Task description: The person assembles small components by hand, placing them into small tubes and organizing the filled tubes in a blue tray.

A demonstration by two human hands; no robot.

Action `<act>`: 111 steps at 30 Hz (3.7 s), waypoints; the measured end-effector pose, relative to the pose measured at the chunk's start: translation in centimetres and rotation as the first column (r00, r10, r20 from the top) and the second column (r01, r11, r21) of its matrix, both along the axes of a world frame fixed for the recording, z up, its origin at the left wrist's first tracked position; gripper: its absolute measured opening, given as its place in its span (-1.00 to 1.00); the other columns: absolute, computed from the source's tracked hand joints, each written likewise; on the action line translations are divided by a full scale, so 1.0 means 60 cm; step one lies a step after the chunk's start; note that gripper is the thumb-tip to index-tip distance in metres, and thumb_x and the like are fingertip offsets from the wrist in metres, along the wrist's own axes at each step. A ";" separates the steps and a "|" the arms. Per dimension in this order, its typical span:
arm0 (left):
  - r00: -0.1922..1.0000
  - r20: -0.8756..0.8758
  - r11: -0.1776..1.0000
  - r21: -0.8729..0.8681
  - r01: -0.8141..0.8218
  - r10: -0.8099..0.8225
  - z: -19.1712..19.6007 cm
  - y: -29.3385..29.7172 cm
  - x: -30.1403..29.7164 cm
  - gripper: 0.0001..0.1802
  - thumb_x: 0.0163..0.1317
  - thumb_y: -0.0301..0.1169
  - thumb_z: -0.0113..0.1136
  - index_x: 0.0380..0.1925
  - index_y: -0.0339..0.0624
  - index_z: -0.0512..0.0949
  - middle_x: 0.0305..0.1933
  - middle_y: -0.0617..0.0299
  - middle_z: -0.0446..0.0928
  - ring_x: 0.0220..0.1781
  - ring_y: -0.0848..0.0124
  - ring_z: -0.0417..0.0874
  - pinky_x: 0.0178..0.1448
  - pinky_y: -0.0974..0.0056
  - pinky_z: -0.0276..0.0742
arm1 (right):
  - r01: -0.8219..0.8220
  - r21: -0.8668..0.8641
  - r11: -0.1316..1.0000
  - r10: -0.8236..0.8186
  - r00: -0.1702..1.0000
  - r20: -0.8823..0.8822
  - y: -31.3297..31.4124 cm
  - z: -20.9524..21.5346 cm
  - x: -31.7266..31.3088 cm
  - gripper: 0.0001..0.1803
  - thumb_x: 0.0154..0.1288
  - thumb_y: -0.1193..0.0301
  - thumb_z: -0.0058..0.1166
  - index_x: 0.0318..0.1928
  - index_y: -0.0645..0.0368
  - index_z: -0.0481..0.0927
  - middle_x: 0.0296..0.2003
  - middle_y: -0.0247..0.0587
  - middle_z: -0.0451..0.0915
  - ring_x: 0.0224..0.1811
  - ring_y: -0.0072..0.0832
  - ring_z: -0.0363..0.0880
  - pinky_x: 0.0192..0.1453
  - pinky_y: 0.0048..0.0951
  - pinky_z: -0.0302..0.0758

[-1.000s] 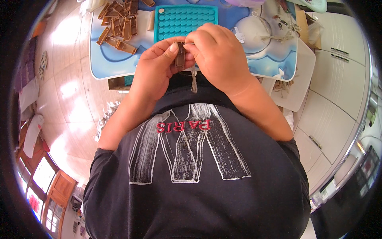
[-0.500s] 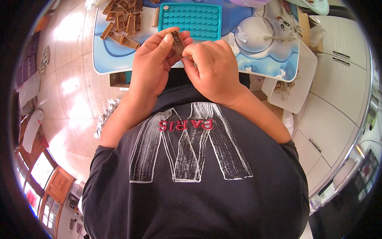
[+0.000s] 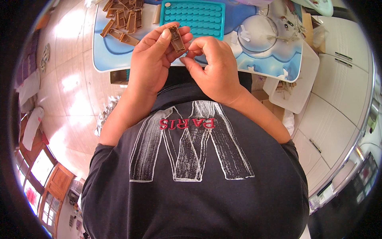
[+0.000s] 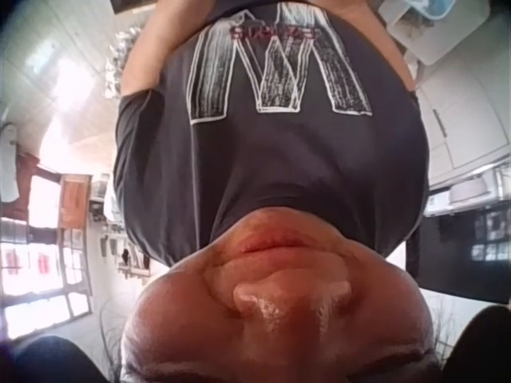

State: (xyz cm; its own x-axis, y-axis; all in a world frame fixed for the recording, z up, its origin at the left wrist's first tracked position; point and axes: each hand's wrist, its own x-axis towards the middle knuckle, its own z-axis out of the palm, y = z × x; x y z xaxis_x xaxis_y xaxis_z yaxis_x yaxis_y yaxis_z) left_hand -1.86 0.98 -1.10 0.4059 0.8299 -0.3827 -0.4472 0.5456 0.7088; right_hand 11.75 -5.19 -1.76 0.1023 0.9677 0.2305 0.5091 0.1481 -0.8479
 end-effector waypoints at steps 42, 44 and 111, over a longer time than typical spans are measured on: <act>0.981 0.085 0.978 -0.103 0.182 -0.174 -0.027 0.025 -0.047 -0.69 0.35 -0.43 -0.05 0.00 -0.41 0.43 -0.21 0.13 0.57 -0.24 0.45 0.61 -0.07 0.36 0.56 | -0.159 -0.108 0.981 0.166 0.984 0.066 0.113 0.018 0.006 -0.90 0.04 0.45 0.19 -0.36 0.11 0.62 -0.49 -0.25 0.58 -0.41 -0.28 0.51 -0.32 -0.33 0.42; 0.997 0.063 0.980 -0.192 0.052 -0.040 -0.020 0.027 -0.049 -0.69 0.34 -0.44 -0.03 0.00 -0.41 0.42 -0.19 0.09 0.57 -0.22 0.41 0.61 -0.05 0.35 0.56 | -0.100 0.003 0.995 0.097 0.972 0.213 0.145 0.003 0.010 -0.90 0.04 0.43 0.19 -0.37 0.10 0.63 -0.49 -0.26 0.57 -0.41 -0.27 0.51 -0.32 -0.33 0.42; 0.997 0.077 0.984 -0.175 0.015 -0.001 -0.017 -0.007 -0.066 -0.69 0.34 -0.39 -0.02 0.00 -0.36 0.39 -0.14 0.07 0.56 -0.14 0.35 0.63 -0.02 0.30 0.57 | -0.136 -0.136 0.981 0.173 0.934 0.313 0.065 0.037 0.026 -0.88 0.09 0.42 0.17 -0.37 0.19 0.59 -0.48 -0.26 0.52 -0.42 -0.40 0.50 -0.34 -0.42 0.40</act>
State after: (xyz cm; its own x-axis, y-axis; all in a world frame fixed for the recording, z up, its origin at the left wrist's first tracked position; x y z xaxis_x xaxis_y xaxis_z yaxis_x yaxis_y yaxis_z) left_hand -5.79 0.57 -2.13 0.4457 0.7493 -0.4899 -0.4913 0.6622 0.5658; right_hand 13.31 -1.28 0.46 -0.1123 0.9868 0.1170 0.7357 0.1617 -0.6577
